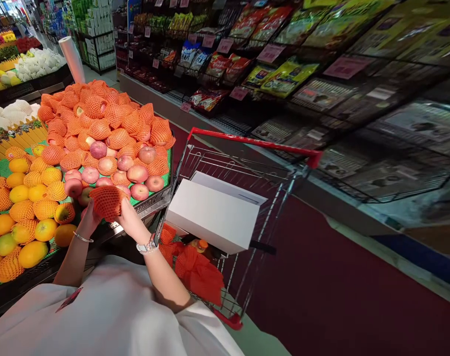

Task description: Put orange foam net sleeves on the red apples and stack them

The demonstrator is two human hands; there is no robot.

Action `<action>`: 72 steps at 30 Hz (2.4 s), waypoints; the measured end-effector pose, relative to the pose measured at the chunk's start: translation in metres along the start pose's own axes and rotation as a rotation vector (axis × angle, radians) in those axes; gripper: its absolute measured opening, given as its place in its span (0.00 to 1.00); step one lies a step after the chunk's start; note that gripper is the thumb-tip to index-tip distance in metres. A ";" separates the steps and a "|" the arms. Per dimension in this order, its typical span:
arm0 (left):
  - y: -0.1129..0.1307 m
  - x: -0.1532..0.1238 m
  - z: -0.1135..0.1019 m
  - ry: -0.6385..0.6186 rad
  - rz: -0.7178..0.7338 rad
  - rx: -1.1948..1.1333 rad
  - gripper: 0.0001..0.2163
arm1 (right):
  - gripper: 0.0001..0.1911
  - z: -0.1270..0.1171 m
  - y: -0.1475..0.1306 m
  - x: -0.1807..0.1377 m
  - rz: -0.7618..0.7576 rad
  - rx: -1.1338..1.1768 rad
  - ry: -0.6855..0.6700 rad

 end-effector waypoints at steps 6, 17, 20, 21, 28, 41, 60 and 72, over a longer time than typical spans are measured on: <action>-0.002 -0.004 0.001 -0.056 0.056 0.085 0.31 | 0.32 0.001 0.010 0.001 0.034 0.041 -0.101; 0.017 -0.021 0.000 -0.055 0.381 0.889 0.23 | 0.32 0.008 0.023 -0.003 -0.145 -0.051 -0.076; 0.019 -0.026 0.001 -0.032 0.413 0.994 0.22 | 0.34 0.014 0.032 -0.004 -0.133 -0.053 0.005; 0.020 -0.027 0.002 -0.035 0.418 1.010 0.22 | 0.35 0.016 0.035 -0.003 -0.119 -0.051 0.039; 0.034 -0.028 0.008 -0.026 0.630 0.969 0.19 | 0.42 0.022 0.043 -0.005 -0.076 0.113 0.115; 0.035 -0.027 -0.008 0.198 0.590 0.685 0.19 | 0.44 0.036 0.041 -0.009 0.082 0.491 0.059; 0.039 0.008 -0.026 -0.018 -0.036 0.316 0.26 | 0.11 -0.019 0.002 -0.015 -0.128 -0.196 0.333; 0.239 0.128 -0.012 0.251 0.616 0.693 0.29 | 0.22 -0.069 0.152 -0.203 0.554 -0.331 0.494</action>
Point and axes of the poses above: each hand's wrist, its own x-axis towards the middle knuckle, its own z-axis out of the palm, y = z × x, the point moved 2 cm from there along x, towards the middle knuckle, and after that the axes turned 5 degrees about -x, right-handed, at the moved point
